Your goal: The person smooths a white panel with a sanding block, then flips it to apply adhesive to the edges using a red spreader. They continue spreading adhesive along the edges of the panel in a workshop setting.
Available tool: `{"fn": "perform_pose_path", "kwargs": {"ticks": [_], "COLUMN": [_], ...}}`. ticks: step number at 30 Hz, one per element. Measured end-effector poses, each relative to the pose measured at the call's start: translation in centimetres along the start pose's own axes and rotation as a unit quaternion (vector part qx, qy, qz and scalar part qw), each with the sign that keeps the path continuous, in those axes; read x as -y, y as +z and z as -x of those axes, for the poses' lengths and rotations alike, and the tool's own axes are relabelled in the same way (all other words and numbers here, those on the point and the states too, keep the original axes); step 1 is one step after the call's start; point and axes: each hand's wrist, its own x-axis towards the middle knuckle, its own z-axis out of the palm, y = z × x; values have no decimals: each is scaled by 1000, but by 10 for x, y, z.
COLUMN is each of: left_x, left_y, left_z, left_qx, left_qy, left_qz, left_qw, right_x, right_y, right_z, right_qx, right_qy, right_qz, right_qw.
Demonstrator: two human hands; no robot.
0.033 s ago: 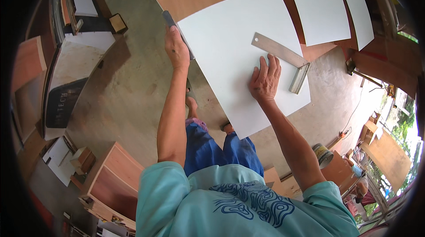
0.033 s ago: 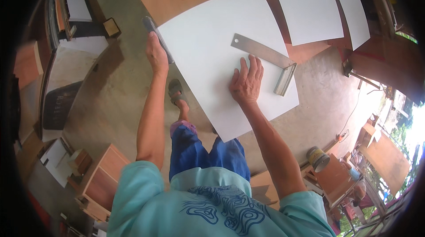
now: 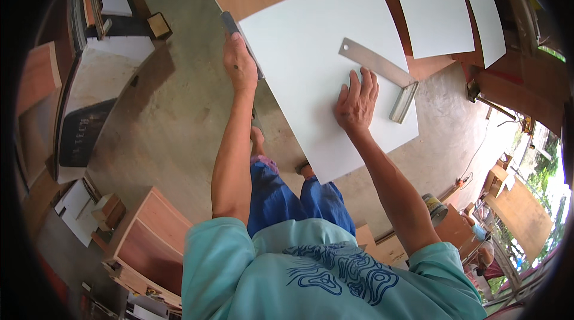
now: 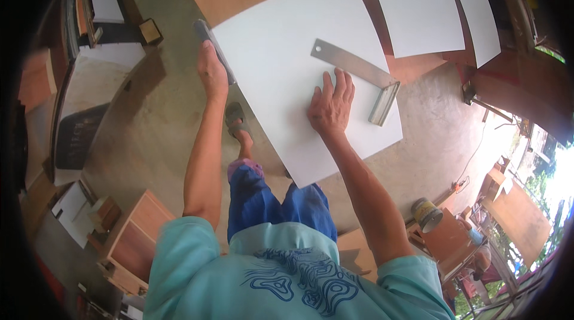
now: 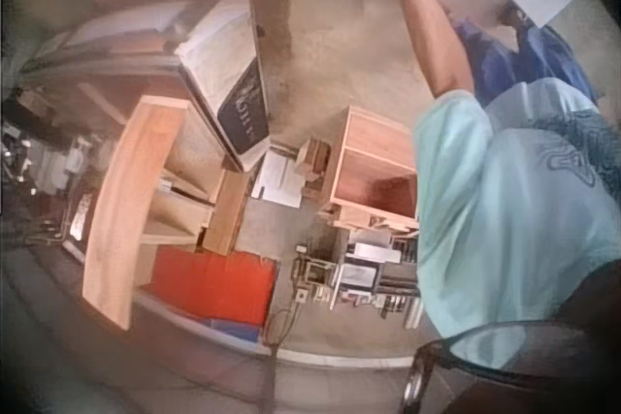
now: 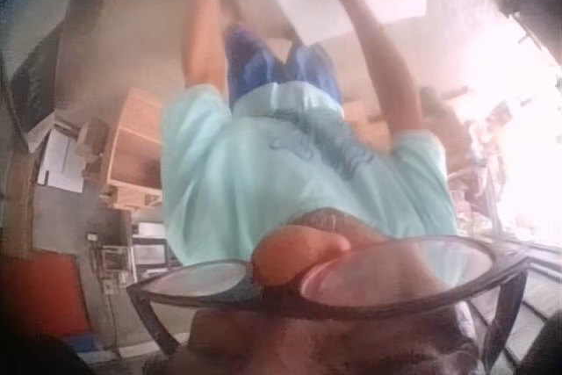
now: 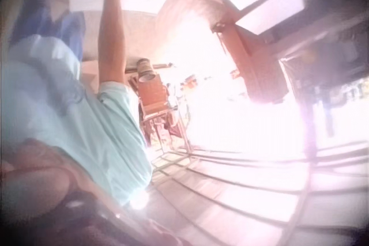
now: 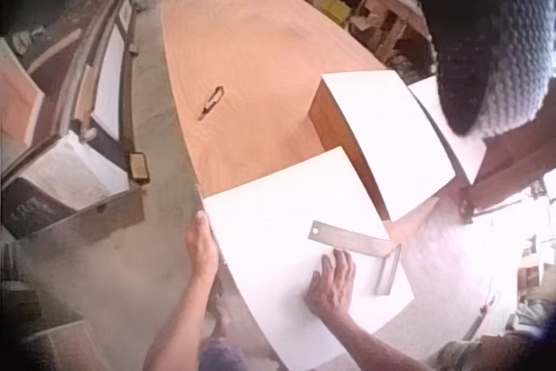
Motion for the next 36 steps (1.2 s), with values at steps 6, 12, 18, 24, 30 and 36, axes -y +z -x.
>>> {"fn": "perform_pose_path", "kwargs": {"ticks": [6, 12, 18, 24, 30, 36], "left_x": [-20, -2, 21, 5, -3, -21], "left_y": [-12, -20, -41, -67, -27, -20], "left_z": [124, 303, 464, 461, 398, 320], "left_qx": [17, -17, 134, 77, 44, 45], "left_qy": [7, -7, -61, -125, 12, 11], "left_qz": [-45, -75, -60, -100, -148, -134], "left_qw": [999, 997, 987, 984, 988, 990], "right_x": [1, -2, -5, -6, -4, 1], "right_y": [2, 4, 10, 9, 4, -4], "right_z": [6, 13, 7, 6, 6, 2], "right_qx": [-11, -32, -51, -34, -14, 7], "right_qy": [-15, -38, -42, -25, -15, 15], "right_qz": [0, 12, 14, 10, 11, -8], "right_qw": [1000, 999, 998, 999, 1000, 1000]}}
